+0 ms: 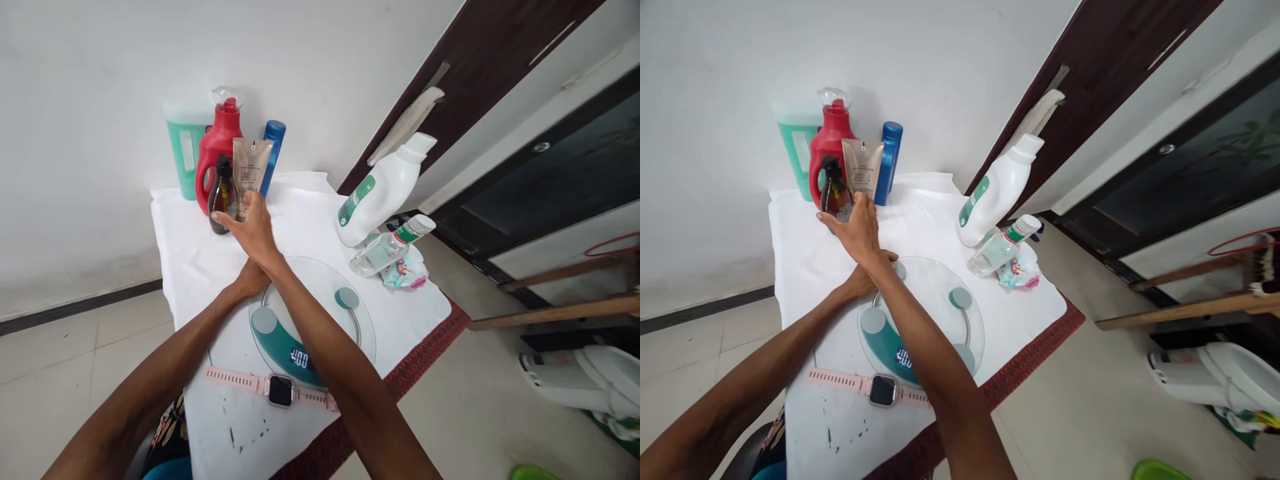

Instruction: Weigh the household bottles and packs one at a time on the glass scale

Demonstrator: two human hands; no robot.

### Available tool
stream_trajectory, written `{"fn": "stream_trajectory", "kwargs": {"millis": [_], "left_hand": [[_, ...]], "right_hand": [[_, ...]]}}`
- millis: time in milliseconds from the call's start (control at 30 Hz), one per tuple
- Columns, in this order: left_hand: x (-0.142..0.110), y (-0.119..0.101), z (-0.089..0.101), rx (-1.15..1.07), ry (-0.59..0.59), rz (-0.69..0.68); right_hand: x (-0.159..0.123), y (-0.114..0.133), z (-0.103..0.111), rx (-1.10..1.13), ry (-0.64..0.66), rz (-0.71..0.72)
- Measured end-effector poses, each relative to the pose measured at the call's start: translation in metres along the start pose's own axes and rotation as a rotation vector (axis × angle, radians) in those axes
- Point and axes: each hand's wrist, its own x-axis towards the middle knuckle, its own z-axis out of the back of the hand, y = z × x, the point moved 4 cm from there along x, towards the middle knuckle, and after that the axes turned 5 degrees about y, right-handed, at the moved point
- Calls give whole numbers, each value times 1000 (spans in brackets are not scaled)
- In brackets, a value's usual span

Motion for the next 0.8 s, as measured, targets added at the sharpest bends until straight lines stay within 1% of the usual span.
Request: {"fn": "stream_trajectory", "kwargs": {"millis": [67,100,167,267,367,433,500,533,600,667,733,800], "left_hand": [[1,5,-1,-37,17,14],[2,7,-2,-55,30,26],[4,11,-3,-81,63,48],[6,14,-3,-84,82,63],[7,16,-3,-88,89,57],[8,14,-2,-80,78,33],[7,11,0,-47,49,-4],[7,9,1,-28,36,-18],[6,5,1,-4,29,-25],[5,0,1,3,43,-18],[5,-5,2,10,54,-16],[5,-9,4,30,58,-8]], "right_hand": [[23,7,-30,-30,-11,-105],[31,9,-41,-53,-40,-143],[41,12,-56,-99,-117,-191],[47,11,-65,-134,-190,-210],[51,3,-65,-132,-186,-207],[51,-3,-60,-116,-176,-178],[47,-4,-49,-101,-180,-126],[42,-4,-39,-96,-191,-104],[27,1,-12,-99,-230,-67],[7,8,25,-118,-277,0],[-17,16,66,-163,-275,130],[-45,17,106,-225,-284,185]]}}
